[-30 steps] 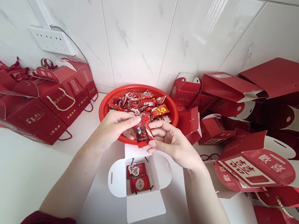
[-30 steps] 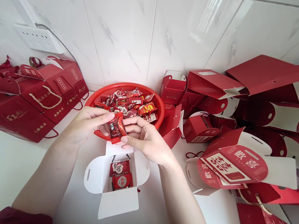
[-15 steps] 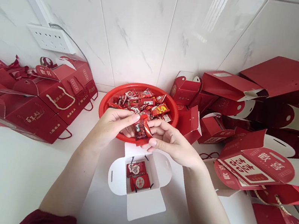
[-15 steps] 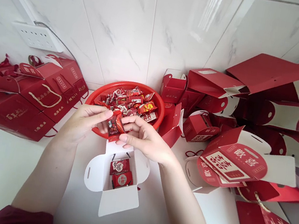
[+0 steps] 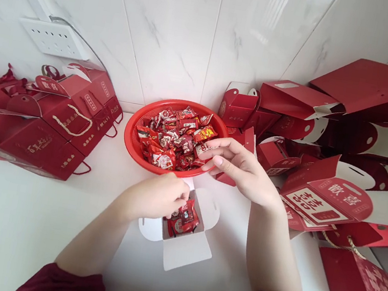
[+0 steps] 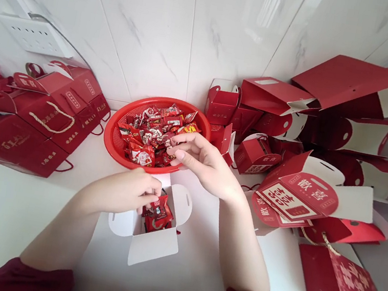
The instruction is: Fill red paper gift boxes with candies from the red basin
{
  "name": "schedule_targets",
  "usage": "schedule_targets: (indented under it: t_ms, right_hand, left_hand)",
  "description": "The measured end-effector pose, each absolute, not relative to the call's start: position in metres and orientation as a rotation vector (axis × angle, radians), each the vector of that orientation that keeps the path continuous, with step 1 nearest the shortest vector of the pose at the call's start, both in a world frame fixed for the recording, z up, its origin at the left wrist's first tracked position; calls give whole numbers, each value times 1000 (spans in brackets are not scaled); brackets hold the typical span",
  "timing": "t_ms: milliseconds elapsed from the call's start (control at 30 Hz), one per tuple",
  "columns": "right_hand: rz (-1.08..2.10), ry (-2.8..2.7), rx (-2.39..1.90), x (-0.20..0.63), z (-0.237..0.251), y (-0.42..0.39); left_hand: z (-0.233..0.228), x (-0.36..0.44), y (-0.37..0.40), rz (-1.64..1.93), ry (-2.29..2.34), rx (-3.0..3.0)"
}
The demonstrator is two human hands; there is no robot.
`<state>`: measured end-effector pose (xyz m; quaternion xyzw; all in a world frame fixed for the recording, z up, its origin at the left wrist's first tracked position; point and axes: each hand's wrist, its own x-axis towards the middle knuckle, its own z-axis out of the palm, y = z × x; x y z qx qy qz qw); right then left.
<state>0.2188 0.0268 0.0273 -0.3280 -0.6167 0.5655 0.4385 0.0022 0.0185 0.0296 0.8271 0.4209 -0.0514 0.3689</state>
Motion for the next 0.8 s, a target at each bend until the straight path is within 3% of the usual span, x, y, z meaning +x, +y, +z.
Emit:
schedule_targets:
  t_ms: [200, 567, 800]
  right_hand:
    - [1427, -1514, -765, 220, 25, 26]
    - [1336, -1615, -857, 232, 22, 16]
    - [1146, -1595, -1130, 236, -52, -4]
  left_hand:
    - [8, 22, 22, -329, 1201, 2144]
    - [41, -24, 27, 56, 1259, 2209]
    - [53, -45, 24, 250, 1345, 2178]
